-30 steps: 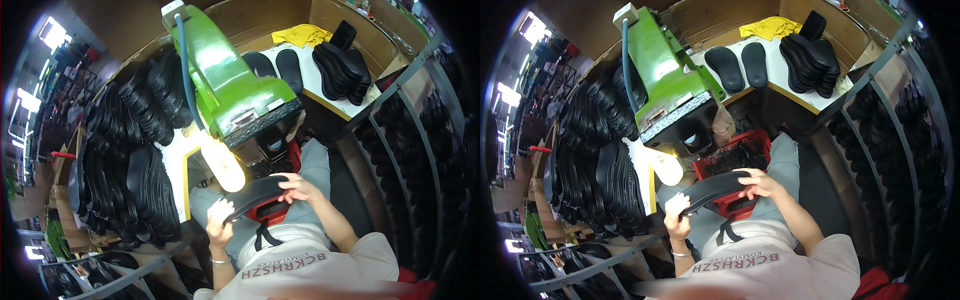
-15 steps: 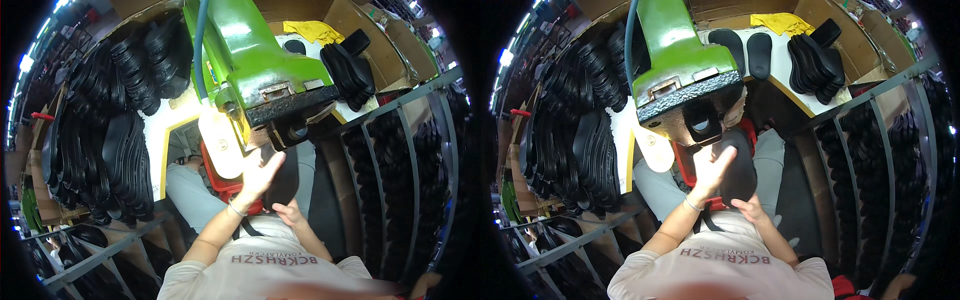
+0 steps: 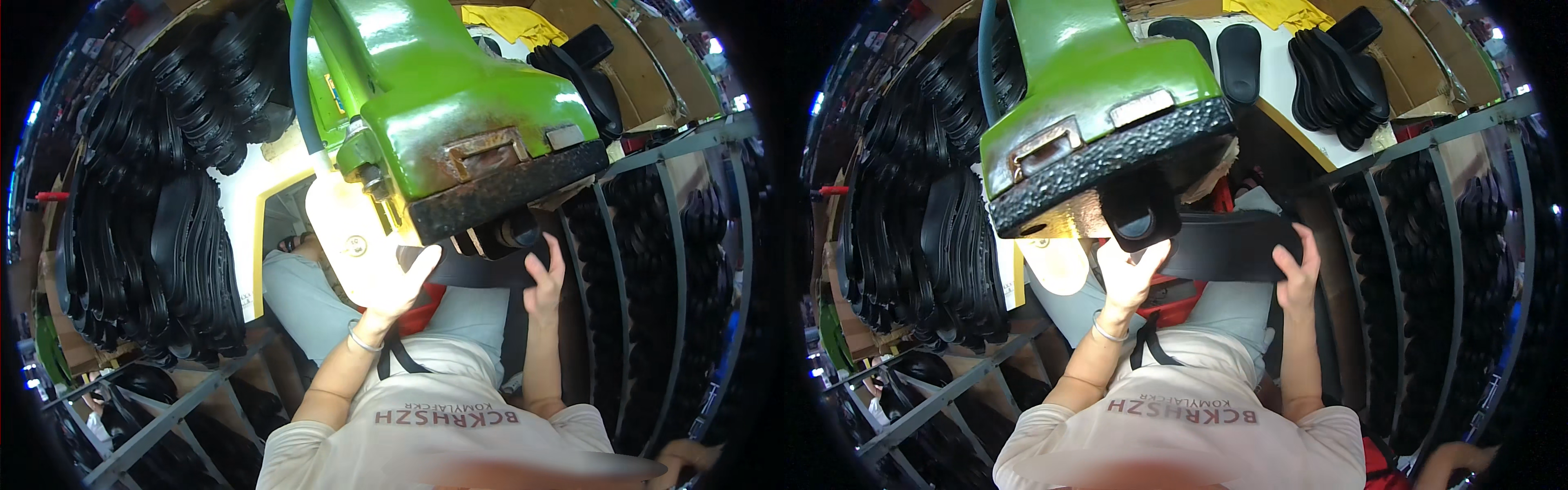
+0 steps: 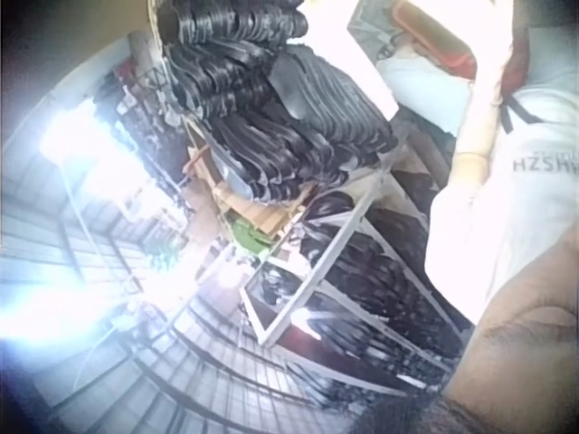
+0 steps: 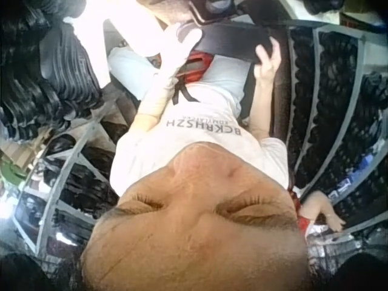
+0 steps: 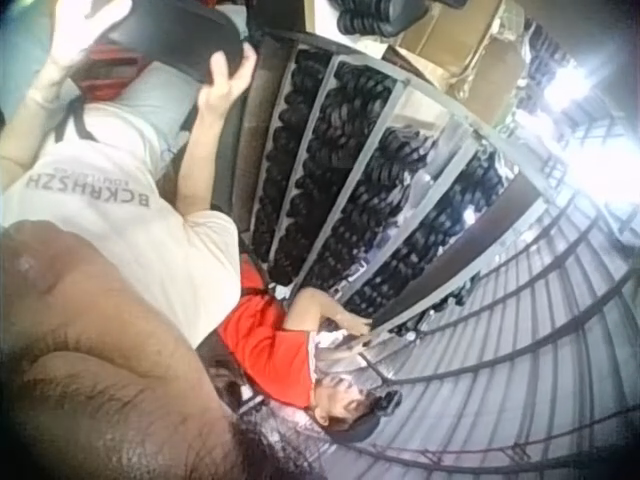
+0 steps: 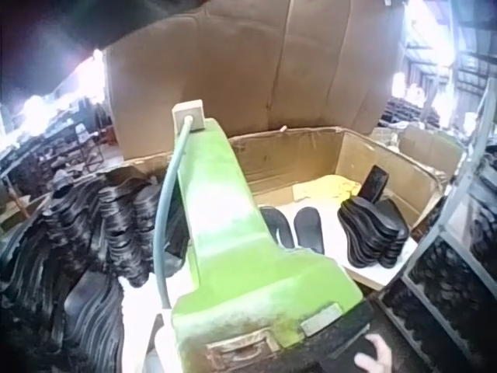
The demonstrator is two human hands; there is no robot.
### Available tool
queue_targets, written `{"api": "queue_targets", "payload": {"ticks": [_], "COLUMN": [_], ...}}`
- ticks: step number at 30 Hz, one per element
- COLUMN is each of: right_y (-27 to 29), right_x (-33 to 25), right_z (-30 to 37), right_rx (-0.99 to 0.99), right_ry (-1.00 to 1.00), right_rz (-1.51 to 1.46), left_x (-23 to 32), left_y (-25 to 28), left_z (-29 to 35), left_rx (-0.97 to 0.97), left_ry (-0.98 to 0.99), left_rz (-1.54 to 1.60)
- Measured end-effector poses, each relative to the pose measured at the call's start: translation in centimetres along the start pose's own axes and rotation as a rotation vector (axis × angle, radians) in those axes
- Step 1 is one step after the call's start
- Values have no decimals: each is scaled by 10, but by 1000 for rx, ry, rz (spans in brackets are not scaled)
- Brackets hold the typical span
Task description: Using an industrial machine to trim or shape shoe soles in a manufacturing environment.
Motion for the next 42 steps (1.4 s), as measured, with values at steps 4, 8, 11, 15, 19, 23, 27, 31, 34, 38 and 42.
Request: {"api": "queue_targets", "payload": {"ticks": [4, 8, 11, 15, 19, 23, 27, 31, 34, 38, 42], "right_y": [-15, -48, -63, -85, -86, -116, -134, -111, -105, -119, -122], "right_x": [-10, -8, 9, 19, 33, 16, 4, 13, 7, 13, 30], "right_z": [-37, -44, -42, -41, -44, -54, -49, -40, -37, -39, -41], "right_rx": [-117, -169, -190, -252, -306, -433, -403, -240, -247, -376, -487], "right_ry": [45, 56, 41, 15, -144, -6, 152, 84, 136, 58, 66], "right_rz": [17, 48, 128, 19, 14, 204, 288, 58, 119, 146, 145], "left_x": [-17, -19, -30, -46, -67, -66, -24, 3, -2, -16, -17], "left_y": [20, 46, 59, 74, 73, 59, 43, 25, 13, 12, 18], "left_z": [6, 18, 33, 57, 91, 93, 41, -1, -4, 28, 37], "left_rx": [-32, 62, 180, 205, 152, -62, -187, -216, -86, 4, 153], "left_ry": [-38, -95, -60, 93, 152, 235, 109, 128, 27, 78, 57], "left_rz": [-328, 544, 683, 809, 908, 780, 409, 432, 3, 400, 471]}}
Point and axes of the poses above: each hand's wrist, its own z-axis away from the middle knuckle, its own y-axis out of the back of the hand, x = y × z, the point moved 2 cm from there along -z, towards the middle knuckle, and after that the axes turned 15 degrees about -x, right-handed, at the moved point
